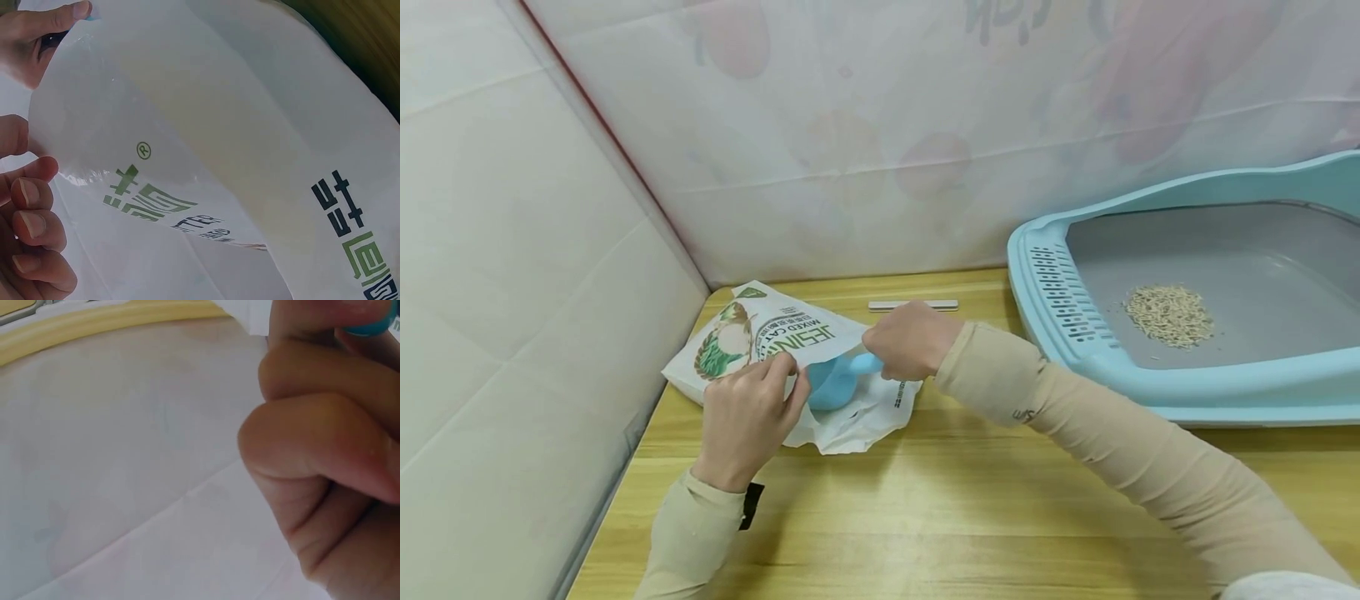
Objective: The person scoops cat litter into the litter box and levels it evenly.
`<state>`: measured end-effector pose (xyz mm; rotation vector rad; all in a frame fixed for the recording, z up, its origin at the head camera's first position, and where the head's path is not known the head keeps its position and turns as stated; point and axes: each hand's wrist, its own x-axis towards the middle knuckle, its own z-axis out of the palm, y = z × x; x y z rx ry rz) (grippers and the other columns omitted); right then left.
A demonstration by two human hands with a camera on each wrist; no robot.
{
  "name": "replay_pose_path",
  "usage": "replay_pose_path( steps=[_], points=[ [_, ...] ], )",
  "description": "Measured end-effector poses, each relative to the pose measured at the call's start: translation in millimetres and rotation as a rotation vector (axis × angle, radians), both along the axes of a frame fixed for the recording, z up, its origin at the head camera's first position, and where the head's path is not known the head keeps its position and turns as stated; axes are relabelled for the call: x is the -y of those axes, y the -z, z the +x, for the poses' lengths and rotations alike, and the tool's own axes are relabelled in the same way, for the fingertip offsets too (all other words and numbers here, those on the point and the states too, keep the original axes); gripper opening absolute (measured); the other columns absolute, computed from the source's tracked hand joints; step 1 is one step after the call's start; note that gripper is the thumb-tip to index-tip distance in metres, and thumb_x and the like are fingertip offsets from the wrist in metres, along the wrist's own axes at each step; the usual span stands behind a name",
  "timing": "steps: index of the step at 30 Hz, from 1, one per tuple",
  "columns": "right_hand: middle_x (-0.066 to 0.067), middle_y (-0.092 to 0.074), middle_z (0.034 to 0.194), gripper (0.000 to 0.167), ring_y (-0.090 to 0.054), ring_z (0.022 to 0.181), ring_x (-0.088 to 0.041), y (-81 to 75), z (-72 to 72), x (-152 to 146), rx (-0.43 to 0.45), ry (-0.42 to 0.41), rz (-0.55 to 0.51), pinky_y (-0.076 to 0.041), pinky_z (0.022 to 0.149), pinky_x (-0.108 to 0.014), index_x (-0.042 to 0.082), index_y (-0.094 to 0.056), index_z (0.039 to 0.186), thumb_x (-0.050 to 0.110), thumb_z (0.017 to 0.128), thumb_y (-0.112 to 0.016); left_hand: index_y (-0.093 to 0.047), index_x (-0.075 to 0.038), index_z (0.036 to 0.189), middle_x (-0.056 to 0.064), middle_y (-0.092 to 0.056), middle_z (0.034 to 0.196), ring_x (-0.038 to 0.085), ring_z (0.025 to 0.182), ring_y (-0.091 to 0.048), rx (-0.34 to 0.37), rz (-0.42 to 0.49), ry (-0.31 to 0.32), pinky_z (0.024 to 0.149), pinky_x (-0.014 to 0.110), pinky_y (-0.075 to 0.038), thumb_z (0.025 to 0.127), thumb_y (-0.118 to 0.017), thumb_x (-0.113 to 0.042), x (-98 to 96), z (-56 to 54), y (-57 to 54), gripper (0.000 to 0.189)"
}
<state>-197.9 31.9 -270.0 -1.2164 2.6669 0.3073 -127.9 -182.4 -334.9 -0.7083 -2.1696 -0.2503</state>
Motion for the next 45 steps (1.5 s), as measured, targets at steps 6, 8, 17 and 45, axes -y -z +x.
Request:
replay_pose_path(
  steps=[6, 8, 17, 45],
  points=[
    [0.005, -0.034, 0.062, 0.028, -0.035, 0.058, -0.009, 4.1, 2.1, 1, -0.036, 0.000, -0.029, -0.036, 0.051, -0.024, 0.014, -0.049, 0.075, 0.016, 0.091, -0.072, -0.057, -0.002, 0.077, 0.004, -0.058, 0.057, 0.018, 0.038, -0.046, 0.014, 0.007, 0.001, 0.035, 0.025, -0.025, 0.088, -0.060, -0.007, -2.0, 0.3, -0.9, 0.014],
    [0.005, -0.034, 0.061, 0.027, -0.035, 0.057, -0.009, 5.9, 2.7, 2, -0.052, -0.004, -0.049, -0.036, 0.050, -0.025, 0.014, -0.050, 0.074, 0.014, 0.090, -0.071, -0.057, -0.002, 0.076, 0.004, -0.058, 0.057, 0.018, 0.039, -0.047, 0.016, 0.008, 0.002, 0.035, 0.026, -0.026, 0.088, -0.061, -0.007, -3.1, 0.5, -1.3, 0.013],
    [0.004, -0.032, 0.058, 0.024, -0.029, 0.052, -0.010, 12.4, 4.7, 6, -0.106, -0.038, -0.126, -0.030, 0.047, -0.023, 0.012, -0.051, 0.072, 0.006, 0.090, -0.066, -0.056, -0.001, 0.076, 0.003, -0.053, 0.055, 0.019, 0.040, -0.047, 0.011, 0.003, 0.007, 0.035, 0.028, -0.031, 0.088, -0.061, -0.004, -5.1, 0.5, -1.7, 0.013],
    [-0.001, -0.042, 0.060, 0.025, -0.035, 0.052, -0.012, 85.2, 12.3, -10, -0.131, 0.090, -0.256, -0.038, 0.045, -0.026, 0.008, -0.055, 0.069, 0.000, 0.080, -0.076, -0.057, -0.003, 0.074, -0.001, -0.048, 0.052, 0.016, 0.039, -0.043, 0.016, 0.018, 0.002, 0.036, 0.026, -0.027, 0.091, -0.059, -0.006, -2.0, 1.3, 0.4, 0.017]
  ],
)
